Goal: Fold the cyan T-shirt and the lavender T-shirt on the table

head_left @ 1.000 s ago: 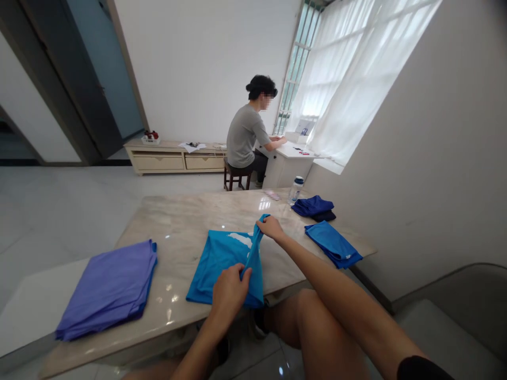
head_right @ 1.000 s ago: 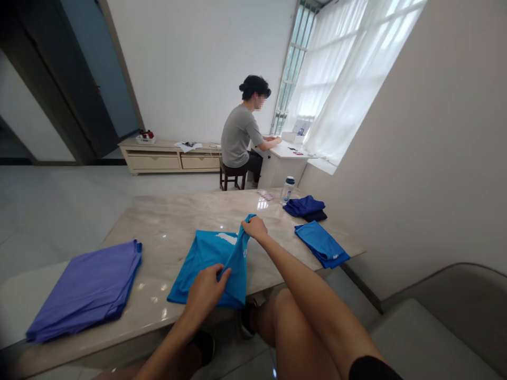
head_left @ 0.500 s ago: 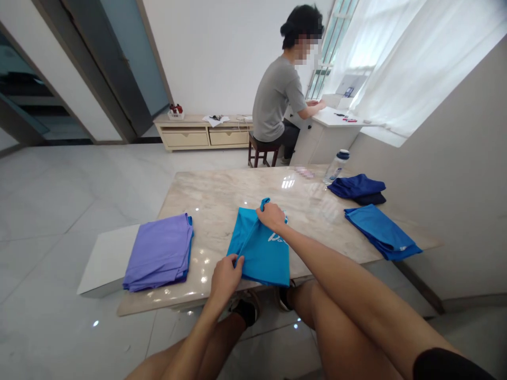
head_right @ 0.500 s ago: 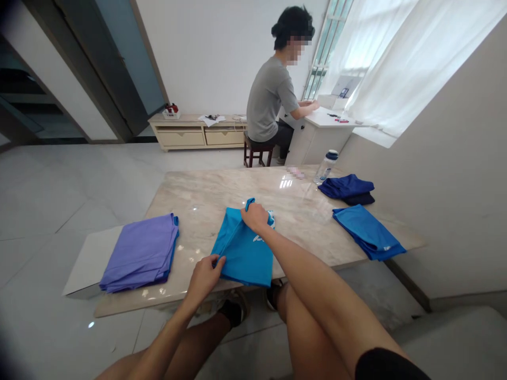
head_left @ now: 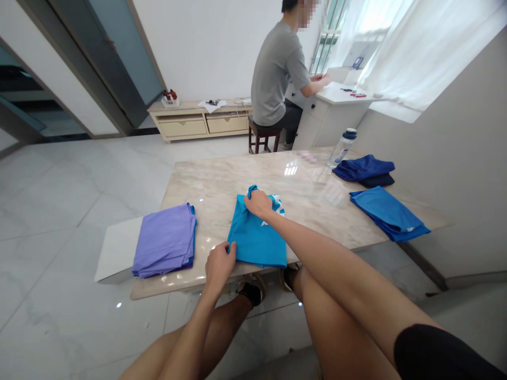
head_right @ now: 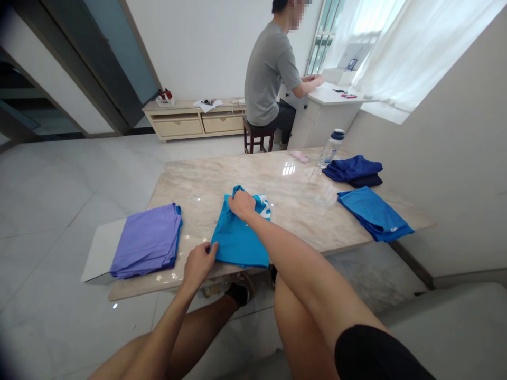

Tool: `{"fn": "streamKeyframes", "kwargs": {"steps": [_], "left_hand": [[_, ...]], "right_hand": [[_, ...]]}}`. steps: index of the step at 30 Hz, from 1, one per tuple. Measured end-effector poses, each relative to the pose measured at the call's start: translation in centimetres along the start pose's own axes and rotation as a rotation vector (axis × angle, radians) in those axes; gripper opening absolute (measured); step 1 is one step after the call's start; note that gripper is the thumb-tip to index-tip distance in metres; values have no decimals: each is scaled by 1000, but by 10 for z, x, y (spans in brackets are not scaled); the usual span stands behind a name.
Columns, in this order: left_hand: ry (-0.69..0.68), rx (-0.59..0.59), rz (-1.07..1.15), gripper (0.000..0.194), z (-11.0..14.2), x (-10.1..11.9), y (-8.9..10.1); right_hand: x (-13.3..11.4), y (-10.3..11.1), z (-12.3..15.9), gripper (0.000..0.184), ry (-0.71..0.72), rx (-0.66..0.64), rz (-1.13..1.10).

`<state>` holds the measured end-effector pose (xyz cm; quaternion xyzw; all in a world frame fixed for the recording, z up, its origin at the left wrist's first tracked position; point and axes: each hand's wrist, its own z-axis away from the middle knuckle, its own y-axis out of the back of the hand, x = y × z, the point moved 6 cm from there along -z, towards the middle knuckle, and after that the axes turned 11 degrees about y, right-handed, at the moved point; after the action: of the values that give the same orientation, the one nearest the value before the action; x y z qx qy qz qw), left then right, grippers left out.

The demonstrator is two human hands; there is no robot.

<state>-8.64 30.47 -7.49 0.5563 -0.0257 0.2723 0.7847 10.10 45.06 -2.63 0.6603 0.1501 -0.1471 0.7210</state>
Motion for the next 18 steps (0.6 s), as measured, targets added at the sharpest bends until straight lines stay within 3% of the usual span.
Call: {"fn": "streamKeyframes", "kwargs": {"steps": [4, 7, 13, 18], "left_hand": [[35, 41, -68, 50, -2, -5, 6], [40, 65, -98, 50, -4, -6, 11], [56, 95, -157, 51, -7, -10, 15], [53, 125, -286, 54, -10, -14, 18]], "right_hand": [[-2, -3, 0, 45, 3, -49, -87], [11, 1, 2, 45, -5, -51, -65], [64, 9, 13, 32, 95, -83, 89], [103, 13, 14, 46, 142, -70, 96]]}}
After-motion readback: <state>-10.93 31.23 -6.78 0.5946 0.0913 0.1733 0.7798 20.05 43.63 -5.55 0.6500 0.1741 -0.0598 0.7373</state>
